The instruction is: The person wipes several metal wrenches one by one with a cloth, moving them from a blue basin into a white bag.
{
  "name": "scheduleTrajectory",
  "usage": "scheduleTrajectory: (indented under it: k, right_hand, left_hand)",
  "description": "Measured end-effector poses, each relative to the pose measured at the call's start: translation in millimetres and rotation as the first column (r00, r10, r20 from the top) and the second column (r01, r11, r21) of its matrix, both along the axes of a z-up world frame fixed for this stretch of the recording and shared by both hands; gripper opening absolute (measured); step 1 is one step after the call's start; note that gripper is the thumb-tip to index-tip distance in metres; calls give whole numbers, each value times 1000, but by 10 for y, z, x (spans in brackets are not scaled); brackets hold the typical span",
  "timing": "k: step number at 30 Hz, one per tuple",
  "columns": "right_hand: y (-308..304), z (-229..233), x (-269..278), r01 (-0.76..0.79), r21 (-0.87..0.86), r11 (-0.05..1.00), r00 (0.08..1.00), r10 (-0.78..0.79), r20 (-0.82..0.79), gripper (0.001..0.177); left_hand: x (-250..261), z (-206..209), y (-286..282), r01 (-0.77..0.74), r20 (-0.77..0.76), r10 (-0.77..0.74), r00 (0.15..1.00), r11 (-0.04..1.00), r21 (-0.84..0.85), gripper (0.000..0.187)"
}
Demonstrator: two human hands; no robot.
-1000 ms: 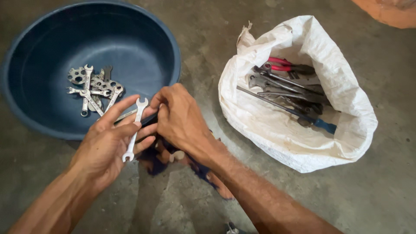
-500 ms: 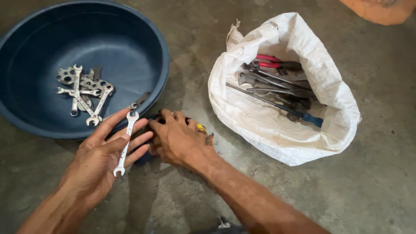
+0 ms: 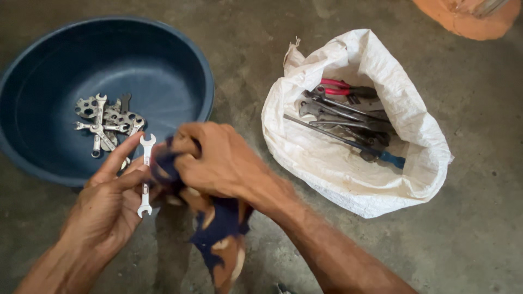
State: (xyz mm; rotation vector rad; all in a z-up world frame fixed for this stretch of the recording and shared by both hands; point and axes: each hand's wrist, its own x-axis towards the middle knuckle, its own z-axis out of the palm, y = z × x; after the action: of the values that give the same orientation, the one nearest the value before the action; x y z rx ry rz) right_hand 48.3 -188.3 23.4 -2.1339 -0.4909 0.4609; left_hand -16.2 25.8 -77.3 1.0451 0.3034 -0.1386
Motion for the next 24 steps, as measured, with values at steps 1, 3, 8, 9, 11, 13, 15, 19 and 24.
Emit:
scheduleTrajectory:
  k: [1, 3, 8, 9, 11, 13, 15, 19, 24]
  right_hand:
    - [25, 110, -20, 41, 108, 993, 999, -44, 24, 20]
    - [90, 216, -86, 103, 212, 972, 981, -63, -186, 25]
    - [260, -84, -275, -89, 406, 909, 948, -47, 315, 40]
    - [274, -180, -353, -88, 281, 956, 825, -88, 558, 45]
    - [279, -357, -373, -56, 157, 986, 642, -85, 762, 53]
    - [250, -506, -316, -37, 179, 983, 730, -96, 677, 21]
    - [238, -620, -192, 7, 235, 972, 821, -140, 553, 17]
    - [196, -620, -32, 218, 374, 901, 956, -274, 103, 14]
    - [197, -279, -52, 265, 558, 787, 930, -362, 68, 30]
  left_hand:
    - [-16, -52, 21, -24, -22, 23, 999, 998, -50, 66]
    - [-29, -144, -21, -87, -90, 76, 993, 989, -116, 33]
    - [-2, 154, -155, -186, -319, 137, 938, 974, -129, 37]
    - [-9, 244, -165, -49, -111, -17, 994, 823, -566, 36]
    - [-17, 394, -237, 161, 145, -70, 987, 498, -852, 40]
    - [-44, 520, -371, -31, -143, -39, 989, 888, -459, 56]
    - [-85, 628, -455, 90, -31, -117, 993, 884, -459, 59]
    - [-94, 675, -489, 231, 90, -221, 971, 774, -589, 65]
    - [-3, 470, -362, 137, -17, -159, 987, 897, -421, 66]
